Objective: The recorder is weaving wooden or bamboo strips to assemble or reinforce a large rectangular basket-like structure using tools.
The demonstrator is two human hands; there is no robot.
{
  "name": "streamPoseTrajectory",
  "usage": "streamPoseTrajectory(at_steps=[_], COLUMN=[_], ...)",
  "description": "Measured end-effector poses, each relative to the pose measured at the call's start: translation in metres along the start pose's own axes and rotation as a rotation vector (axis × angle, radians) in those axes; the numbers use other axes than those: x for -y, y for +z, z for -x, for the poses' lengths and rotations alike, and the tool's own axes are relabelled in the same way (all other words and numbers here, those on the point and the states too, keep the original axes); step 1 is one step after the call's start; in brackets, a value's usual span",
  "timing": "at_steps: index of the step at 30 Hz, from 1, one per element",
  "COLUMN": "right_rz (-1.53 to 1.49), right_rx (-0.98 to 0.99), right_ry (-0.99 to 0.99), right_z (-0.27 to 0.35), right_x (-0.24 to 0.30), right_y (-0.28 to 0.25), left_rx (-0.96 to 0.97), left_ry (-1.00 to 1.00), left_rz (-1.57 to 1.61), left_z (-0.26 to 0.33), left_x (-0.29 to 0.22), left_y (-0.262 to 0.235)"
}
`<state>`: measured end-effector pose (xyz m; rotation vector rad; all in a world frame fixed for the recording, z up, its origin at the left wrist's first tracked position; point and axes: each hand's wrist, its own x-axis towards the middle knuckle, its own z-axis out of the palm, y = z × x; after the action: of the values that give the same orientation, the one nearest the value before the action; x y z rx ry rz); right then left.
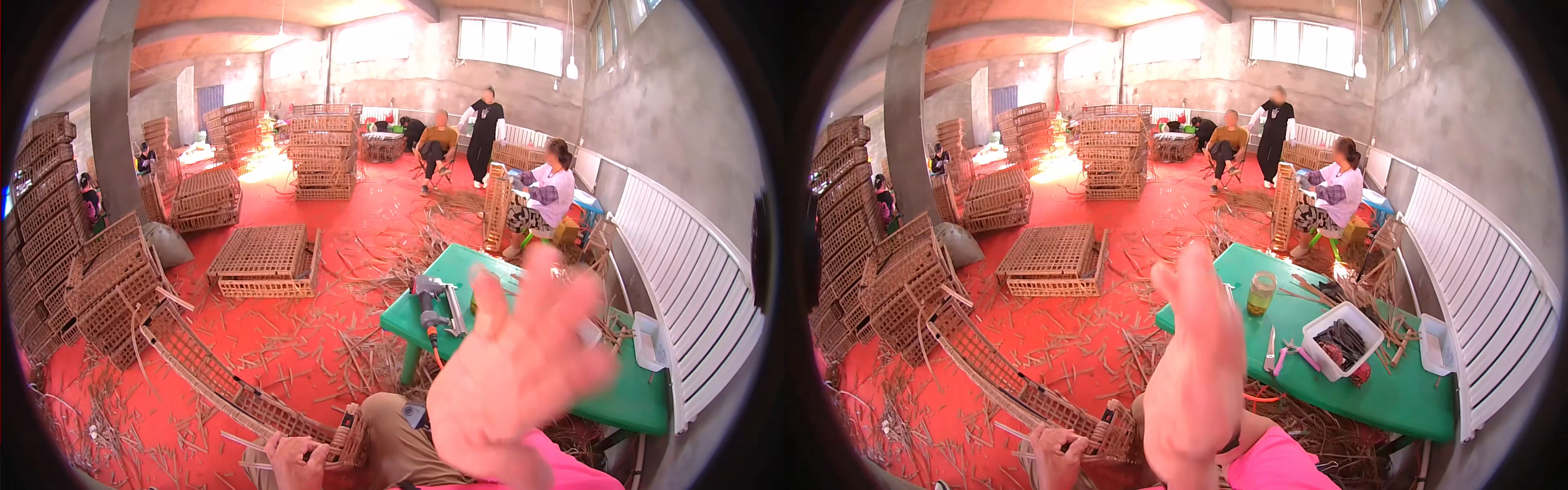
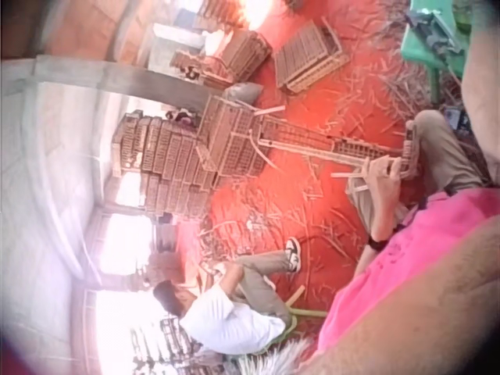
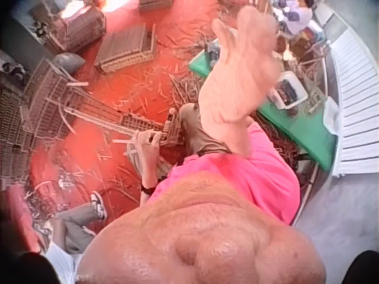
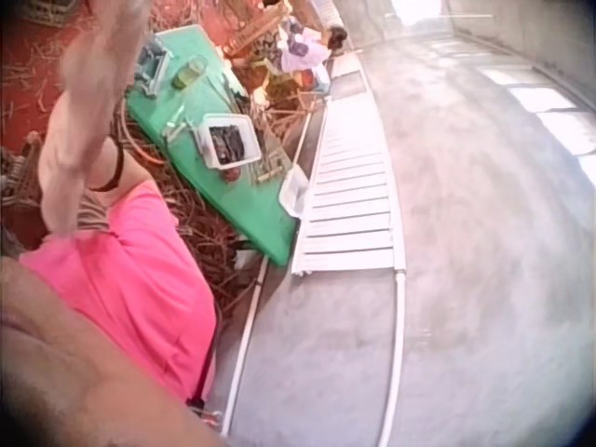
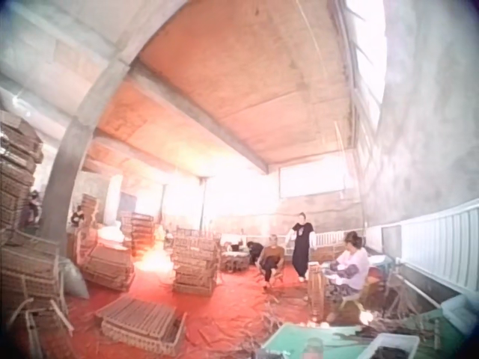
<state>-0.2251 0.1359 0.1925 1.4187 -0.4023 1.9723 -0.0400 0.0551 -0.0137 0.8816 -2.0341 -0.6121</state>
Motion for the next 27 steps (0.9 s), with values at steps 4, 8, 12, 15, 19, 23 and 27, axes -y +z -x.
streamPoseTrajectory(at_steps=[4, 8, 12, 15, 19, 23, 27], right_rz=[0.032, 0.049, 0.089, 0.599, 0.775, 0.697, 0.74], right_rx=[0.022, 0.075, 0.261, 0.156, 0.033, -0.226, -0.319], right_ry=[0.112, 0.404, 1.312, 1.374, 1.456, 1.213, 1.17], right_z=[-0.001, 0.034, 0.106, 0.153, 0.188, 0.178, 0.151], right_x=[-0.034, -0.048, -0.082, -0.118, -0.127, -0.118, -0.121], right_y=[-0.015, -0.05, -0.097, -0.16, -0.252, -0.304, -0.316], left_rx=[-0.017, -0.034, 0.128, 0.03, 0.105, 0.168, 0.144], left_ry=[-0.013, -0.002, 0.024, -0.094, -0.118, -0.248, -0.179], left_rz=[-0.029, -0.049, -0.127, -0.024, -0.023, -0.027, -0.044], left_z=[0.0, 0.001, -0.004, -0.007, -0.005, 0.0, -0.009], left_x=[-0.001, -0.002, -0.006, -0.008, 0.001, 0.003, -0.002], left_y=[-0.001, -0.002, -0.003, 0.003, 0.003, 0.006, 0.008])
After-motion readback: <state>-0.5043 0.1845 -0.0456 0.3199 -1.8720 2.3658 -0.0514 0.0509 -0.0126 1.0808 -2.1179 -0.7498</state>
